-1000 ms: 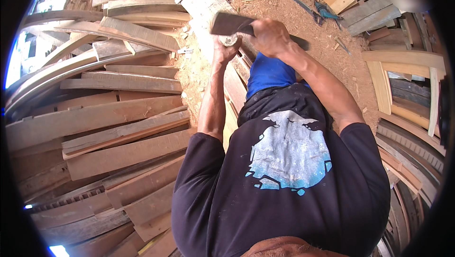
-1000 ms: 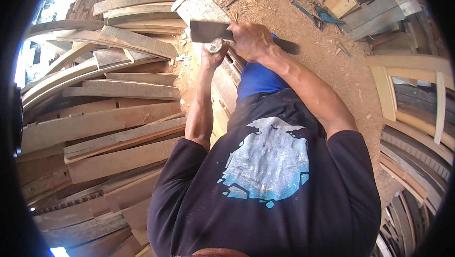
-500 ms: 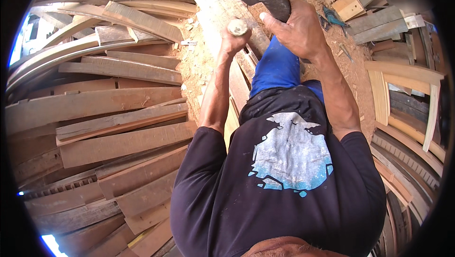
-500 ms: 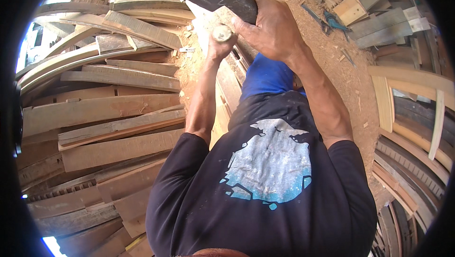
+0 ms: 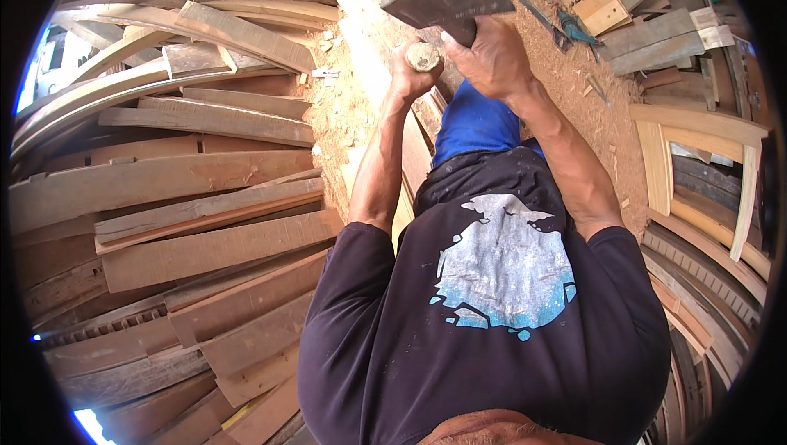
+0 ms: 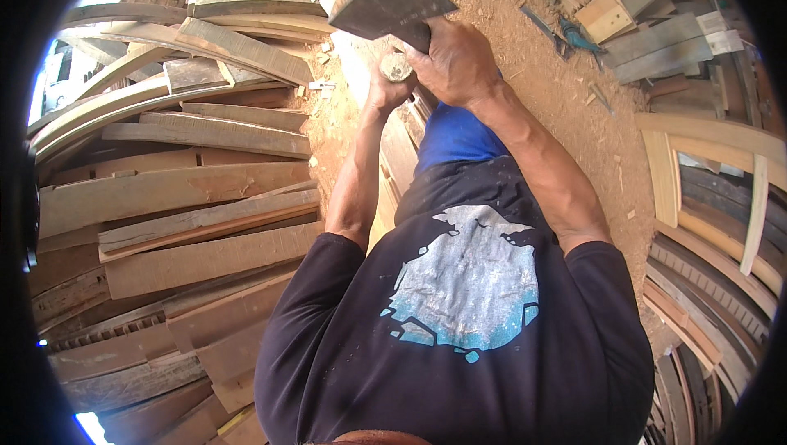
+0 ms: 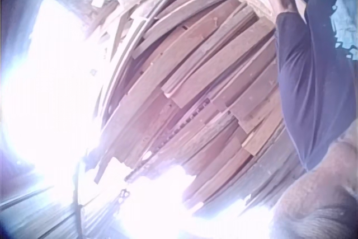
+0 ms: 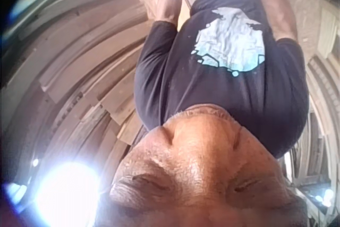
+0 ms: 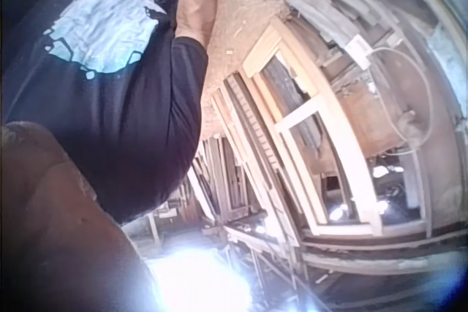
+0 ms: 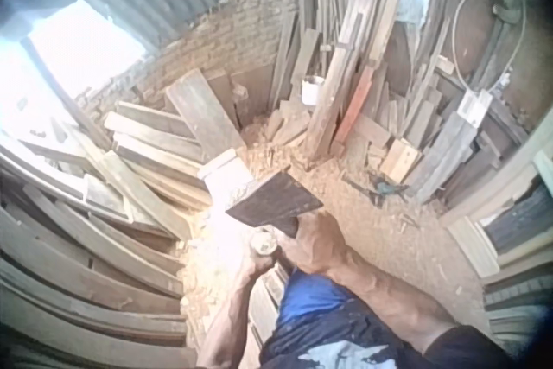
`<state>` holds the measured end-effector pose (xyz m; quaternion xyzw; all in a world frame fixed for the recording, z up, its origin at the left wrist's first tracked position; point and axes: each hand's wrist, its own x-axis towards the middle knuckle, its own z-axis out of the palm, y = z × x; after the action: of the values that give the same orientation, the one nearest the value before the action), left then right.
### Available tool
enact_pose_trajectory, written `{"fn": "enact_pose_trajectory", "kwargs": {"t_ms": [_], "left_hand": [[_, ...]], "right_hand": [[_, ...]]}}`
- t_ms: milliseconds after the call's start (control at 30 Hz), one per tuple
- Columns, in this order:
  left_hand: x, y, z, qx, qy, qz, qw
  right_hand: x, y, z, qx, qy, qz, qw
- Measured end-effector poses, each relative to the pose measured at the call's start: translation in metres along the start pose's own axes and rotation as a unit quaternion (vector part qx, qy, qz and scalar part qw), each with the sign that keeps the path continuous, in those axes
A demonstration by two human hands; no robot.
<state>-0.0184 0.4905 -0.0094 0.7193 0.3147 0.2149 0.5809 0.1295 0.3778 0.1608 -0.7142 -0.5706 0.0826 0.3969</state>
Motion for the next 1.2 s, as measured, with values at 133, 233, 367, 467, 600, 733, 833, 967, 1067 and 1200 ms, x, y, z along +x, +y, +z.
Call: {"fn": "enact_pose_trajectory", "kwargs": {"t_ms": [133, 233, 367, 467, 600, 733, 833, 967, 1067, 1200], "left_hand": [[-0.001, 0.017, 0.001, 0.044, 0.003, 0.07, 0.997], [-0.008, -0.018, -0.002, -0.003, 0.028, 0.045, 0.999], [0.003, -0.026, -0.004, -0.072, 0.064, -0.014, 0.995], [0.002, -0.022, -0.012, -0.039, 0.073, 0.028, 0.996], [-0.005, -0.01, -0.004, -0.027, 0.037, 0.053, 0.998], [-0.014, 0.015, 0.002, -0.069, 0.032, 0.019, 0.997], [-0.017, 0.014, 0.01, -0.118, 0.069, 0.07, 0.988], [-0.019, 0.006, 0.009, 0.071, 0.019, 0.023, 0.997], [-0.027, -0.021, -0.001, 0.044, -0.054, -0.079, 0.994], [-0.032, -0.011, 0.018, -0.007, 0.031, 0.061, 0.998]], "right_hand": [[-0.016, 0.031, 0.016, -0.211, -0.207, 0.088, 0.951], [-0.011, 0.021, 0.0, -0.122, -0.211, 0.085, 0.966], [-0.003, -0.02, -0.023, 0.067, -0.117, 0.078, 0.988], [0.005, -0.052, -0.035, 0.14, -0.019, 0.021, 0.99], [0.009, -0.047, -0.027, 0.101, 0.019, -0.056, 0.993], [-0.005, -0.027, -0.011, 0.035, -0.039, -0.024, 0.998], [-0.014, 0.004, 0.009, -0.091, -0.195, 0.074, 0.974], [-0.021, 0.026, 0.003, -0.185, -0.175, 0.033, 0.966], [-0.019, -0.004, -0.006, -0.053, -0.164, 0.07, 0.983], [-0.031, 0.016, 0.009, -0.125, -0.181, 0.073, 0.973]]}}
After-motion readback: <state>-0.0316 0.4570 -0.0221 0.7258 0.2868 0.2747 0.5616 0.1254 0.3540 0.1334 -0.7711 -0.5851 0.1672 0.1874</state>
